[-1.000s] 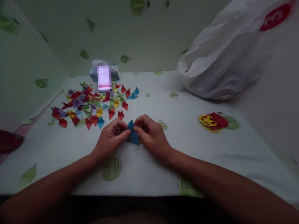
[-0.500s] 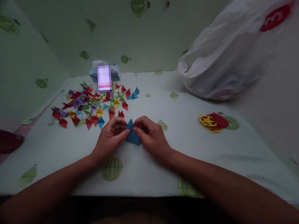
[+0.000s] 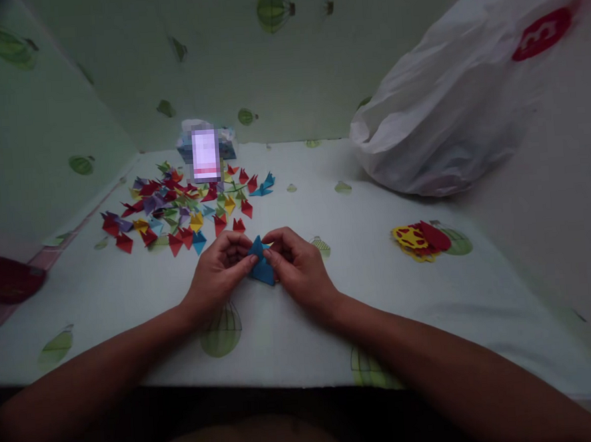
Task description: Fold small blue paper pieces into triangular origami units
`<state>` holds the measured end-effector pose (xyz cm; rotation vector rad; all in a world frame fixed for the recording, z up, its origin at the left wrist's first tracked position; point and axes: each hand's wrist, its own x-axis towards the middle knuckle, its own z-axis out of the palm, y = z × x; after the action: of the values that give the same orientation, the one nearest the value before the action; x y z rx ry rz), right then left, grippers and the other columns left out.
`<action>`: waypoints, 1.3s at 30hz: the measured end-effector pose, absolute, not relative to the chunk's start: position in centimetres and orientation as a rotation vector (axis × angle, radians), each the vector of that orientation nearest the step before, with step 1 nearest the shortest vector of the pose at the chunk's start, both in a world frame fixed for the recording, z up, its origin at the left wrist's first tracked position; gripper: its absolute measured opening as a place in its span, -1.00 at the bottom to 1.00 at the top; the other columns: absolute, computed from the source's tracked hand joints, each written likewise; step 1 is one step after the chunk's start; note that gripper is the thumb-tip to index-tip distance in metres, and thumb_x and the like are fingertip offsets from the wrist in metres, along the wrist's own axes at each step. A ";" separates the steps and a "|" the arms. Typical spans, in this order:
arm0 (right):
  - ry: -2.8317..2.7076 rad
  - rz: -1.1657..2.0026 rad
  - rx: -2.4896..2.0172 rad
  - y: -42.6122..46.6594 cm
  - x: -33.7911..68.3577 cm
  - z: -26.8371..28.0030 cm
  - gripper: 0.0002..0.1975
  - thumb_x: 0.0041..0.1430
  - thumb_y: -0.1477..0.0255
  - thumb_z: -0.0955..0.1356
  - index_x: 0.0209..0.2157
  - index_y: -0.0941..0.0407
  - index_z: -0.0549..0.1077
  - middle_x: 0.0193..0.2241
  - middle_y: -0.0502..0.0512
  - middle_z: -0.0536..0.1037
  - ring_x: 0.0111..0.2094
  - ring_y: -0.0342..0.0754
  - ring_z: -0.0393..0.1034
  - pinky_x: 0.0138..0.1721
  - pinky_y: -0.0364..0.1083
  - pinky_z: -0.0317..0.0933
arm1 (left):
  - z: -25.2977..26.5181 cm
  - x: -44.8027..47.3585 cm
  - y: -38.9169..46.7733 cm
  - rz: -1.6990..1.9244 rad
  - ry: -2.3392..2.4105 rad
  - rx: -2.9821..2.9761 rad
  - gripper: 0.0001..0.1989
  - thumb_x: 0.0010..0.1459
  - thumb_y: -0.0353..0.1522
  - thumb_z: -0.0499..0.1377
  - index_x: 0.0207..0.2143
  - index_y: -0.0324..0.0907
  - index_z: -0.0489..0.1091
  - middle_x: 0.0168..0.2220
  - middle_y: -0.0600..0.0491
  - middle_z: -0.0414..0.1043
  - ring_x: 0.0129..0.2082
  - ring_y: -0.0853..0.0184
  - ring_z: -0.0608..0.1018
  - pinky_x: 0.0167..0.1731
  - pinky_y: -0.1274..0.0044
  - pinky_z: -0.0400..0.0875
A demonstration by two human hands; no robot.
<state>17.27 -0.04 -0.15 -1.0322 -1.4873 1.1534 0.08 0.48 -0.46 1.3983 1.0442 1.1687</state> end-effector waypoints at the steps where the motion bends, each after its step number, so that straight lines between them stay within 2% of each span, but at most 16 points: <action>1: -1.484 1.151 -1.022 0.0 17.3 -0.3 -0.87 0.23 0.40 0.39 -0.20 0.11 0.41 -0.52 -0.10 0.38 -0.56 -0.20 0.30 -0.50 -0.14 0.25 | -0.5 0.1 0.5 1.171 1.043 1.402 -0.82 0.09 -0.42 0.30 -0.26 -0.17 0.36 -0.32 0.11 0.41 -0.34 0.42 0.49 -0.29 0.55 0.41; 12: -1.516 1.120 -0.985 0.1 17.2 -0.4 -0.92 0.22 0.42 0.39 -0.26 0.11 0.42 -0.54 -0.10 0.39 -0.56 -0.20 0.30 -0.51 -0.15 0.24 | -0.6 0.1 0.5 1.209 1.036 1.408 -0.82 0.08 -0.45 0.30 -0.27 -0.18 0.37 -0.33 0.12 0.43 -0.37 0.44 0.49 -0.31 0.57 0.43; 24: -1.515 1.129 -0.986 0.0 17.2 -0.3 -0.90 0.23 0.43 0.38 -0.22 0.14 0.42 -0.51 -0.09 0.40 -0.56 -0.21 0.30 -0.51 -0.16 0.24 | -0.8 0.1 0.6 1.218 1.003 1.406 -0.79 0.11 -0.46 0.28 -0.20 -0.15 0.38 -0.35 0.12 0.45 -0.34 0.44 0.52 -0.31 0.59 0.45; 39: -1.457 1.167 -0.960 0.0 17.1 -0.4 -0.90 0.22 0.43 0.38 -0.22 0.10 0.40 -0.54 -0.12 0.38 -0.58 -0.20 0.30 -0.52 -0.15 0.24 | -0.6 0.2 0.4 1.228 0.998 1.404 -0.88 0.10 -0.47 0.27 -0.32 -0.16 0.39 -0.40 0.17 0.41 -0.41 0.48 0.46 -0.37 0.61 0.36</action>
<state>17.05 0.02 -0.43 -0.9604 -1.4571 1.1673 0.21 0.41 -0.62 1.4039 0.9983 1.2280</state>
